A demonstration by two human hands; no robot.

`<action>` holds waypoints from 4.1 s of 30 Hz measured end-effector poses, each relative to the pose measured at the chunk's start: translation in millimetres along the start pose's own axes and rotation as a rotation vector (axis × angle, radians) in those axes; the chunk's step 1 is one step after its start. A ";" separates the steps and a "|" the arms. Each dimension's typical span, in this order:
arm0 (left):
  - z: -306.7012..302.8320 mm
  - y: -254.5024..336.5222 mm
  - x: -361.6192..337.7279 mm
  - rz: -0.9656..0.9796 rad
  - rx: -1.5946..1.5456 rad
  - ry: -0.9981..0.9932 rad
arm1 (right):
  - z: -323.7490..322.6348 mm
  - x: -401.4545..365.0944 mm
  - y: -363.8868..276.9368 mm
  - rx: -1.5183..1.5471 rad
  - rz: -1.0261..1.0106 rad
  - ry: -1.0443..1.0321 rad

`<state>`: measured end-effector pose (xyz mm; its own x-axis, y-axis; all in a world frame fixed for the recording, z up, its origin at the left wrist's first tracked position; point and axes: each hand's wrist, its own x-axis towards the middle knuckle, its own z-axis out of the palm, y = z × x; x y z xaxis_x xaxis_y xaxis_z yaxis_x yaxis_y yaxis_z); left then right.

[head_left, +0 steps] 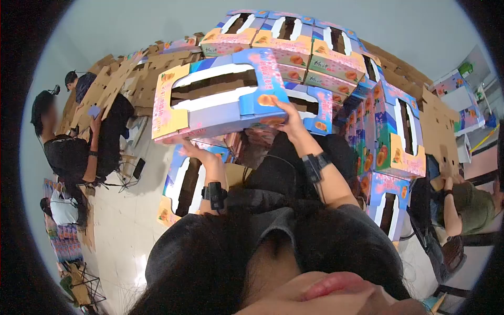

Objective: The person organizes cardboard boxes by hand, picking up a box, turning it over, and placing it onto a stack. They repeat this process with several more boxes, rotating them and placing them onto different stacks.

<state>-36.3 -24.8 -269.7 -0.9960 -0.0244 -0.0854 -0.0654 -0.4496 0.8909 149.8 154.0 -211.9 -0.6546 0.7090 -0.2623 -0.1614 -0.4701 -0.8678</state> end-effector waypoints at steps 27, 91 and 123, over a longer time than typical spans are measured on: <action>33.8 44.4 -81.5 -0.619 0.100 -0.975 | -201.9 -147.5 -42.0 0.183 -0.053 0.486; 79.3 -146.4 -30.1 -0.014 0.762 -0.547 | -230.9 -22.0 -14.8 -0.567 0.190 0.235; 70.6 -133.6 -36.6 -0.031 0.576 -0.683 | -183.4 -47.2 -2.0 -1.536 -0.856 0.545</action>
<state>4.7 99.2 -354.0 -0.8001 0.5999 0.0067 0.0699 0.0821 0.9942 316.5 217.8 -275.1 -0.4324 0.6851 0.5862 0.6593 0.6838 -0.3128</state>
